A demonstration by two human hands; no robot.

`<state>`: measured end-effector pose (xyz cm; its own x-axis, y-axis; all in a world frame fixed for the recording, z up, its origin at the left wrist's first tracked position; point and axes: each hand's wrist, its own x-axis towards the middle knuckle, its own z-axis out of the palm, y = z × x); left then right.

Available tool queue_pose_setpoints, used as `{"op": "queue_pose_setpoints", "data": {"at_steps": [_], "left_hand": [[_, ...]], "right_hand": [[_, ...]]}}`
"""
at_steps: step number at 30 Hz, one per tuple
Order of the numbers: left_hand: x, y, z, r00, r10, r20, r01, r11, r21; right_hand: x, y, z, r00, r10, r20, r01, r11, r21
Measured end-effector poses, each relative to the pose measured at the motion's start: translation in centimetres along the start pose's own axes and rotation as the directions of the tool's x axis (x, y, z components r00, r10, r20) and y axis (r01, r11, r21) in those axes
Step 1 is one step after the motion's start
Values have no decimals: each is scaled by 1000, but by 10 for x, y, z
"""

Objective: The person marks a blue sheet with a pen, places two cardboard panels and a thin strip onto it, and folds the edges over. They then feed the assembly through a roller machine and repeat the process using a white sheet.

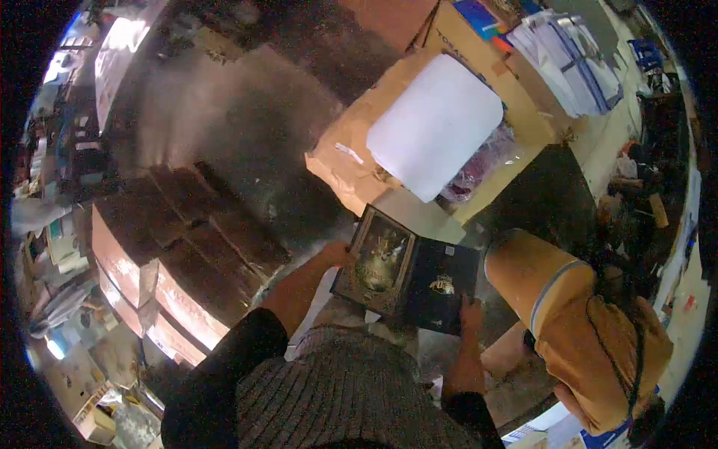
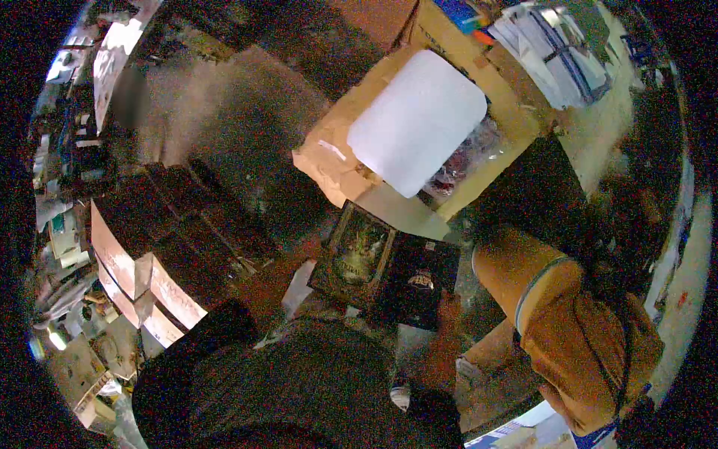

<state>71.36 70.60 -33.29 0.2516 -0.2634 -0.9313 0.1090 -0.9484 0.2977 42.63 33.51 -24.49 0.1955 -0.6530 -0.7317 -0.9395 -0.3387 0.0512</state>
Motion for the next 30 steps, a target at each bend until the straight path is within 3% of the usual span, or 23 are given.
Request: {"op": "queue_pose_setpoints", "data": {"at_steps": [1, 4, 5, 7, 8, 10, 11, 13, 14, 16, 17, 19, 20, 22, 23, 25, 26, 28, 30], "left_hand": [[13, 17, -8, 996, -88, 27, 91, 991, -97], [80, 2, 7, 984, -127, 126, 144, 980, -138], [126, -31, 35, 998, -48, -49, 39, 985, -171], [188, -61, 73, 912, 114, -393, -177, 976, -127], [199, -70, 73, 936, 99, -337, -119, 992, -39], [162, -23, 36, 973, 67, -219, -33, 987, 158], [162, -16, 38, 976, 55, -210, -21, 987, 162], [178, -15, 46, 935, 25, -353, -62, 994, -94], [191, -22, 48, 938, 12, -347, -46, 995, -89], [217, -42, 56, 853, 164, -495, -254, 960, -120], [220, -45, 55, 853, 162, -496, -252, 961, -119], [209, -19, 37, 876, 64, -478, -114, 990, -78], [199, -8, 29, 873, 70, -482, -122, 989, -78], [174, 5, 18, 833, 27, -552, -131, 980, -150], [165, 8, 14, 826, 36, -563, -144, 978, -149], [146, 5, 8, 856, -166, -490, 45, 967, -249], [133, 3, 7, 849, -159, -503, 33, 967, -251], [102, -6, 15, 846, -134, -516, 46, 983, -179], [84, -45, 38, 820, 28, -572, 57, 990, 130]], "right_hand": [[15, -5, 8, 995, 94, -15, -93, 994, 62], [51, 5, 46, 990, 74, -117, -40, 963, 268], [70, 4, 60, 991, 79, -104, -47, 959, 280], [97, 4, 90, 991, 18, -130, 35, 918, 396], [114, -1, 104, 993, 25, -116, 24, 915, 403], [136, -3, 129, 971, 183, -155, -109, 912, 395], [151, 3, 147, 972, 189, -140, -120, 912, 393], [185, 7, 177, 957, 97, -273, 50, 873, 485], [195, 9, 181, 961, 100, -256, 39, 872, 487], [201, -1, 153, 1000, -15, -20, 24, 782, 623], [208, 1, 159, 1000, -16, -17, 23, 781, 624], [236, 27, 185, 929, -361, -84, 291, 570, 769], [233, 27, 183, 927, -363, -93, 299, 568, 767], [217, 9, 167, 960, -134, -245, 217, 911, 351], [212, -6, 155, 955, -141, -259, 230, 907, 353], [198, -47, 123, 939, -210, -272, 302, 881, 363], [202, -64, 126, 896, -277, -346, 373, 894, 249], [172, -145, 78, 866, -380, -324, 447, 880, 163], [181, -211, 76, 696, -619, -362, 671, 741, 23]]}}
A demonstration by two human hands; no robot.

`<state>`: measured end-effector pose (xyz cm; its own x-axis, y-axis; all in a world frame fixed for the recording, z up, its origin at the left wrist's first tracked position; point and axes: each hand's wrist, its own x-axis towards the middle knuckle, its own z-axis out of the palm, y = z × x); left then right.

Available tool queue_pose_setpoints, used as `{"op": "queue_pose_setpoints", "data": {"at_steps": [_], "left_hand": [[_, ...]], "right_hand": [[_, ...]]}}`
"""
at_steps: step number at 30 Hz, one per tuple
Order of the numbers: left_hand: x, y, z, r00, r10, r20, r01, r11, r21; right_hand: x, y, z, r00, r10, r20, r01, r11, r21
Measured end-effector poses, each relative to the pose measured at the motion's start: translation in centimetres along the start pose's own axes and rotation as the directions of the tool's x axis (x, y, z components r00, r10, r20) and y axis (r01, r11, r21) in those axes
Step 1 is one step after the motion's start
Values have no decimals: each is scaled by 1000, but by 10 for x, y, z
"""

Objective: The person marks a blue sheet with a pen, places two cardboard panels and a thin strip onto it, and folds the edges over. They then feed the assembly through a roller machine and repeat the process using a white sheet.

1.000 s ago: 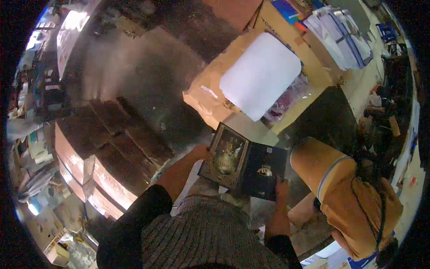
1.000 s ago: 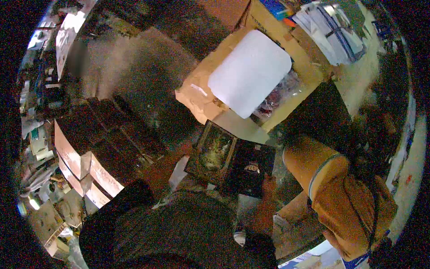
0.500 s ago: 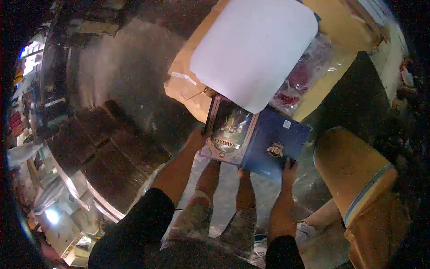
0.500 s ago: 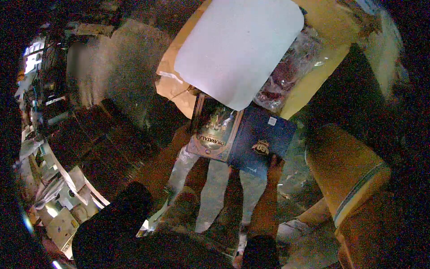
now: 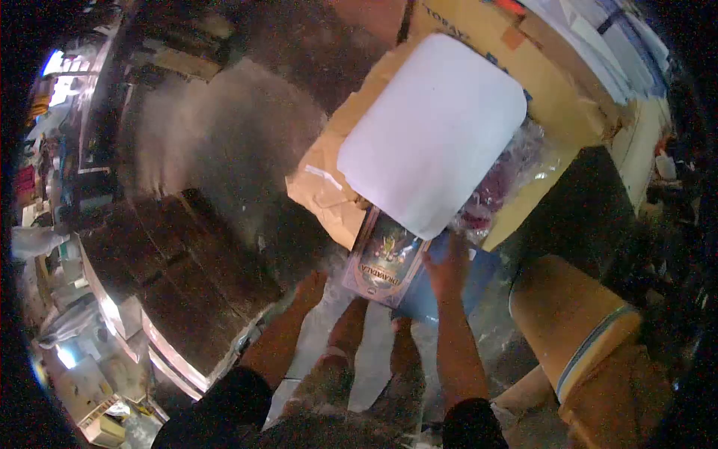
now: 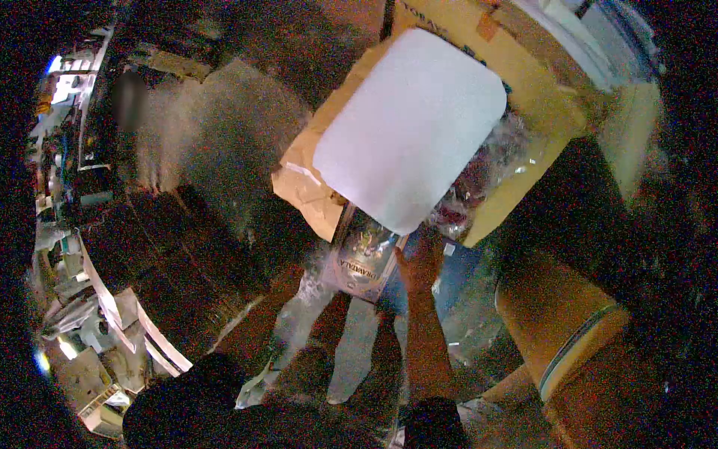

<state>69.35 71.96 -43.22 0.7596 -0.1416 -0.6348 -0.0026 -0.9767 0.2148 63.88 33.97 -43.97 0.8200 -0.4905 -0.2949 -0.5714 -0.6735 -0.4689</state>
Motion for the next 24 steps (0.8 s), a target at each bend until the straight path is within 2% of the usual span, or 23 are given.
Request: {"op": "queue_pose_setpoints", "data": {"at_steps": [1, 2, 4, 5, 6, 8, 9, 11, 12, 13, 14, 15, 17, 18, 20, 22, 24], "left_hand": [[6, -75, 47, 968, 206, 144, -244, 912, 331], [11, -140, 86, 873, 400, 279, -486, 664, 569], [-51, -103, 43, 909, 394, 136, -416, 875, 246], [-63, -120, 52, 907, 391, 157, -413, 898, 151], [-78, -142, 63, 903, 387, 185, -403, 914, 53], [-122, -147, 45, 931, 152, 331, -163, 987, 5], [-136, -168, 56, 933, 154, 326, -164, 986, 3], [-154, -206, 77, 931, -99, 350, 128, 990, -61], [-158, -202, 70, 935, -91, 343, 123, 990, -72], [-169, -193, 57, 905, -171, 389, 177, 984, 21], [-176, -185, 47, 866, -259, 427, 229, 966, 121], [-176, -191, 49, 873, -252, 417, 227, 968, 108], [-180, -212, 52, 919, 117, 376, -130, 991, 11], [-180, -187, 25, 941, 92, 325, -102, 995, 14], [-179, -120, -44, 975, 42, 218, -46, 999, 11], [-174, -45, -138, 886, 49, 460, -104, 990, 94], [-153, -100, -77, 931, 172, 321, -241, 952, 189]], "right_hand": [[24, -29, -1, 992, -116, -46, 112, 990, -80], [45, -54, -3, 969, -232, -85, 216, 962, -167], [71, -79, 8, 958, -272, -93, 248, 946, -211], [80, -88, 12, 951, -295, -88, 266, 931, -248], [83, -96, 10, 969, -246, 31, 246, 939, -241], [77, -94, 23, 963, -266, 32, 264, 920, -291], [71, -91, 30, 961, -274, 44, 272, 900, -339], [62, -85, 34, 949, -312, 50, 309, 884, -352], [61, -76, 42, 938, -337, 77, 341, 861, -377], [64, -71, 45, 926, -362, 105, 373, 836, -403], [69, -70, 42, 914, -402, 46, 390, 845, -366], [71, -82, 25, 910, -414, 36, 396, 839, -373], [67, -108, -16, 907, -288, 308, 377, 881, -285], [70, -117, -29, 911, -290, 292, 374, 879, -294], [67, -134, -47, 903, -392, 177, 428, 859, -279], [65, -151, -67, 893, -402, 204, 444, 861, -249], [48, -169, -93, 885, -405, 231, 452, 866, -212]]}}
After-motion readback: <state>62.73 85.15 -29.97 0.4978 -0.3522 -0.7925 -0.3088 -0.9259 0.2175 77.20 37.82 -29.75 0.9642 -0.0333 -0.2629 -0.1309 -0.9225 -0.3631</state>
